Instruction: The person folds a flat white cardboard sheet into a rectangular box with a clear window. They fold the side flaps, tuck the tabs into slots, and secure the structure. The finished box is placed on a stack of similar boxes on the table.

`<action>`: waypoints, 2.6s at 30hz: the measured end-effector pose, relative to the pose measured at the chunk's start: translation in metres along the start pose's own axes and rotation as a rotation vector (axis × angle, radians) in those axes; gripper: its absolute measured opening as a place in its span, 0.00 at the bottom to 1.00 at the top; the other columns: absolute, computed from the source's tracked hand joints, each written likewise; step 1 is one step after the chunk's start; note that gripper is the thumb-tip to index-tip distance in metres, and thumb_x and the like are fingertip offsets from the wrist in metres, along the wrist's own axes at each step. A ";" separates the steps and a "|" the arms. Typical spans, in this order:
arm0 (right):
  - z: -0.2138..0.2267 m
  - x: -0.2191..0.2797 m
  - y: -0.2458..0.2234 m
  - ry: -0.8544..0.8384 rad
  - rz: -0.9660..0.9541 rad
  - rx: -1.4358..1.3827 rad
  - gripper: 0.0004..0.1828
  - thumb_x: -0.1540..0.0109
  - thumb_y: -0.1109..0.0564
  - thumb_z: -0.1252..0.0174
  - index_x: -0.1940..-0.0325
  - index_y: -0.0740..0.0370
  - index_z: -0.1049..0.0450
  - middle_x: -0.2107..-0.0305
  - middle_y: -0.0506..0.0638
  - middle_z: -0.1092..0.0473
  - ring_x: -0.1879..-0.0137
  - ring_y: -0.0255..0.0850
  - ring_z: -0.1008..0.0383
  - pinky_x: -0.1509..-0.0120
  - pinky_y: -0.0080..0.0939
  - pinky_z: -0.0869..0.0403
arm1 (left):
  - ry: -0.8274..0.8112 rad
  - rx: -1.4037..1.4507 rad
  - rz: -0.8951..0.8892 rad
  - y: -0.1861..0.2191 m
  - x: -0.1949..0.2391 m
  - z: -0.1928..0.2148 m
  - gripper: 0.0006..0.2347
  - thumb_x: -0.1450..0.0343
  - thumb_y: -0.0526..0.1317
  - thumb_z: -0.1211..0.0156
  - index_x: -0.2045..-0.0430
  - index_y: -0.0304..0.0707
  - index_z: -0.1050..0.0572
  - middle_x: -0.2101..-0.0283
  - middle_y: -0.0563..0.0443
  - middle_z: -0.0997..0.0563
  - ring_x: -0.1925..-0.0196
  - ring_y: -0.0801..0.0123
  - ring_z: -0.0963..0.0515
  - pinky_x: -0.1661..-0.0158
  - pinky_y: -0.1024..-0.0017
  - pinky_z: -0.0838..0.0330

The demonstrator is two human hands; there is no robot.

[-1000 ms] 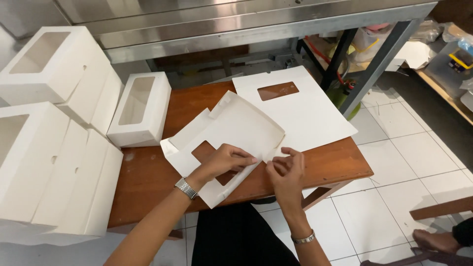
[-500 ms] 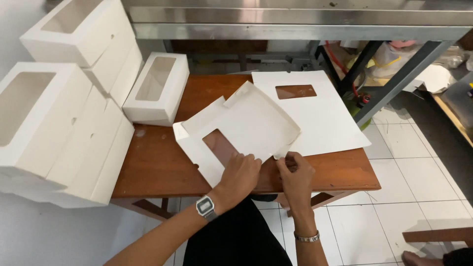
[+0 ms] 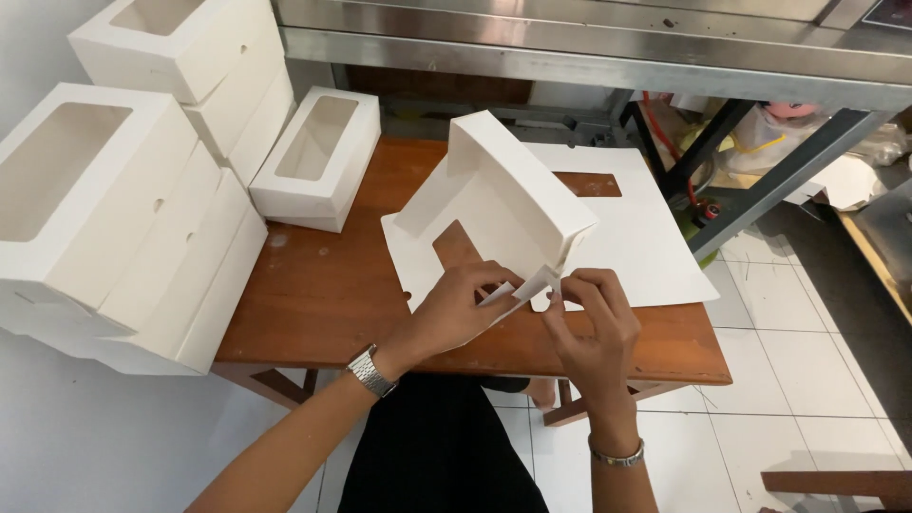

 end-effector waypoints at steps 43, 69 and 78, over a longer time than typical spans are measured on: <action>-0.002 -0.064 -0.038 -0.141 0.193 0.023 0.04 0.38 0.75 0.38 0.59 0.77 0.21 0.71 0.57 0.32 0.66 0.50 0.23 0.59 0.47 0.18 | 0.319 0.429 -0.093 0.002 -0.021 0.013 0.08 0.31 0.40 0.34 0.67 0.32 0.18 0.72 0.43 0.17 0.66 0.72 0.24 0.65 0.73 0.27; -0.025 -0.045 -0.035 -0.268 0.221 0.264 0.15 0.34 0.67 0.45 0.44 0.74 0.23 0.58 0.56 0.33 0.49 0.52 0.27 0.42 0.53 0.25 | 0.489 0.385 -0.053 0.016 -0.014 0.011 0.11 0.28 0.45 0.39 0.59 0.36 0.22 0.63 0.43 0.15 0.56 0.63 0.16 0.64 0.75 0.27; -0.030 -0.036 0.019 -0.340 -0.131 -0.063 0.19 0.31 0.60 0.50 0.36 0.67 0.29 0.53 0.56 0.36 0.45 0.53 0.31 0.37 0.58 0.28 | 0.378 -0.084 -0.174 0.017 -0.025 -0.012 0.20 0.25 0.50 0.48 0.55 0.25 0.30 0.64 0.37 0.24 0.65 0.51 0.18 0.69 0.62 0.21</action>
Point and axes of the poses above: each hand's wrist, its own x-axis away from the middle knuckle, its own z-axis out of the back of the hand, y = z × x, the point moved 7 cm from there along -x, towards the middle knuckle
